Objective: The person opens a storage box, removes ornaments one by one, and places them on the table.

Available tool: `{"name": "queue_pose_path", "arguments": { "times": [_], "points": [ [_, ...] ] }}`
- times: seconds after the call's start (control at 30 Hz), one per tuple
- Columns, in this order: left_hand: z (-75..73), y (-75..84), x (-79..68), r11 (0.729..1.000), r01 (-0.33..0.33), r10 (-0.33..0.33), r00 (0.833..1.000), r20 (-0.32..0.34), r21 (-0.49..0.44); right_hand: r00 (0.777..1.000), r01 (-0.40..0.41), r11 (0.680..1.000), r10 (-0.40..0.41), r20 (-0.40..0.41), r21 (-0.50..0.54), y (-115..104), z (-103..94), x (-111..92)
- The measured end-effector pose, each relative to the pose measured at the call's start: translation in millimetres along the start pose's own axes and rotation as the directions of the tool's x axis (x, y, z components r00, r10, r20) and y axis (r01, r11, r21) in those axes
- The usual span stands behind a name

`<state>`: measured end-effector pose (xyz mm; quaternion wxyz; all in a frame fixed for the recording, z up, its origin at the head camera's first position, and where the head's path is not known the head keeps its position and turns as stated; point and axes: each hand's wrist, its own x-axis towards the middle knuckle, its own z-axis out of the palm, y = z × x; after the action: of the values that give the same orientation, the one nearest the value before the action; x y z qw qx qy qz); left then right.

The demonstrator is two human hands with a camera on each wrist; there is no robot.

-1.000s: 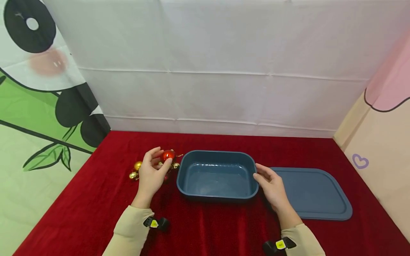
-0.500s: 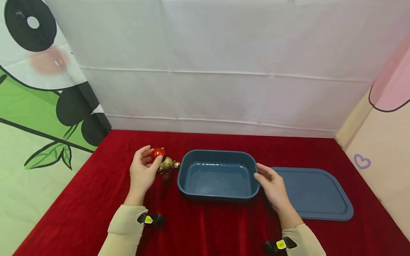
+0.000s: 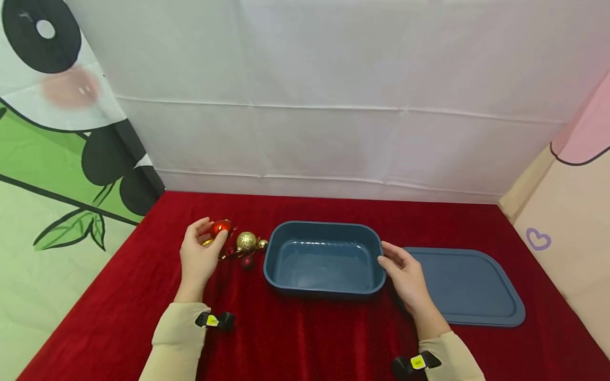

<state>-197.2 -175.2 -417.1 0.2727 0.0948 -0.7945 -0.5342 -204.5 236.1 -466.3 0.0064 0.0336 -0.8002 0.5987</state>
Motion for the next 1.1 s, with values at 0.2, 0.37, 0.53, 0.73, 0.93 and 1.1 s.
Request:
{"name": "queue_pose_path", "arguments": {
  "times": [0.2,0.37,0.53,0.73,0.93,1.1],
  "points": [
    [0.3,-9.7,2.2,0.999,0.027,-0.028,0.999,0.026,0.026,1.0,0.009,1.0,-0.009,-0.001,0.012,0.7,1.0,0.3],
    [0.6,-17.9,4.4,0.999,0.033,-0.034,0.999,0.042,0.038,1.0,0.002,1.0,-0.002,-0.001,0.014,0.4,1.9,-0.2],
    [-0.5,-22.6,6.1,0.997,0.046,-0.049,0.997,0.06,0.054,1.0,0.005,1.0,-0.005,-0.002,0.02,-0.8,2.7,-1.6],
    [-0.2,-26.2,8.6,0.992,0.049,-0.059,0.995,0.082,0.116,1.0,0.012,1.0,-0.012,-0.004,0.017,-2.2,3.2,-2.9],
    [1.1,-29.5,8.7,0.985,0.043,-0.06,0.993,0.099,0.17,1.0,0.006,1.0,-0.006,-0.001,0.013,-3.6,3.3,-3.4],
    [3.2,-28.9,8.5,0.974,0.025,-0.056,0.99,0.131,0.226,1.0,0.003,1.0,-0.003,0.002,0.014,-3.9,3.4,-3.2]
  ]
}}
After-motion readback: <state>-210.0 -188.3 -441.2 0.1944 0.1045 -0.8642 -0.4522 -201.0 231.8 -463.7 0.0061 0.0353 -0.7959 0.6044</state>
